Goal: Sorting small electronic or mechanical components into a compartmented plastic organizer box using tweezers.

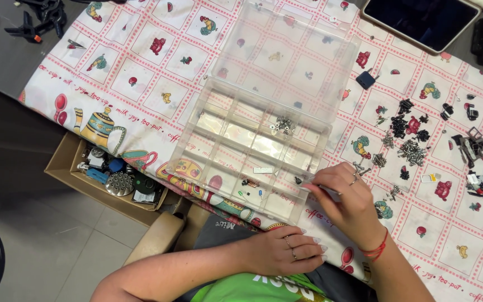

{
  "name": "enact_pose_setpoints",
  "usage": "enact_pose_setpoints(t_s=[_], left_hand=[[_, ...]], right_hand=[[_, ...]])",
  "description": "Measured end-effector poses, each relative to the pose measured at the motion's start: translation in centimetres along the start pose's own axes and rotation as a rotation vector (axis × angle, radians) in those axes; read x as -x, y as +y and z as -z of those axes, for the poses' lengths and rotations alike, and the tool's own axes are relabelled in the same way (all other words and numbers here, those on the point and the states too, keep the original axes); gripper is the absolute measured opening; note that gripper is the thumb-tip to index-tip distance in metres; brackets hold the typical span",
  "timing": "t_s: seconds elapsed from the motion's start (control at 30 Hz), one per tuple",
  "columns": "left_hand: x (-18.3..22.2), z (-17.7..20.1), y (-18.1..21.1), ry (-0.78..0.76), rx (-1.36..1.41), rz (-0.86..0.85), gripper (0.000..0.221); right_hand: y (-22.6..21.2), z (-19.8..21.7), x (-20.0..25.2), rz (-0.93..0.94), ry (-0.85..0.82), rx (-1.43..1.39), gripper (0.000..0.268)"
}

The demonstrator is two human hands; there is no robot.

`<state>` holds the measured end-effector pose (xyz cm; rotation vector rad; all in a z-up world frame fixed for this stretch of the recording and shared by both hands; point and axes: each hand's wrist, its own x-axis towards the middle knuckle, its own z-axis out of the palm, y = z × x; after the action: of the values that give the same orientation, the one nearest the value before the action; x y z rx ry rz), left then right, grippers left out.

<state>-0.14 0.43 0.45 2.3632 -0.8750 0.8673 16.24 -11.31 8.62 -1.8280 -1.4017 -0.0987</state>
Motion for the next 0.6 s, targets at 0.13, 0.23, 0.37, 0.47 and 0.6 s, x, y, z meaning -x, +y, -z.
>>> enact_pose_setpoints(t_s=[0.13,0.23,0.37,0.47,0.6], left_hand=[[-0.3,0.3,-0.1,0.014,0.003,0.005,0.015],[0.0,0.0,0.0,0.02,-0.001,0.003,0.015],[0.1,0.0,0.0,0.009,-0.007,0.005,0.016],[0.3,-0.2,-0.1,0.02,0.003,0.001,0.016],[0.2,-0.2,-0.1,0.006,-0.03,-0.014,0.016]], right_hand=[[0.4,0.6,0.0,-0.142,0.037,-0.101,0.011],[0.3,1.5,-1.0,-0.273,-0.052,-0.133,0.007],[0.9,2.4,-2.5,-0.168,-0.329,-0.169,0.008],[1.3,2.9,-3.5,-0.143,-0.458,-0.162,0.011],[1.5,3.2,-4.3,-0.14,-0.599,-0.124,0.011]])
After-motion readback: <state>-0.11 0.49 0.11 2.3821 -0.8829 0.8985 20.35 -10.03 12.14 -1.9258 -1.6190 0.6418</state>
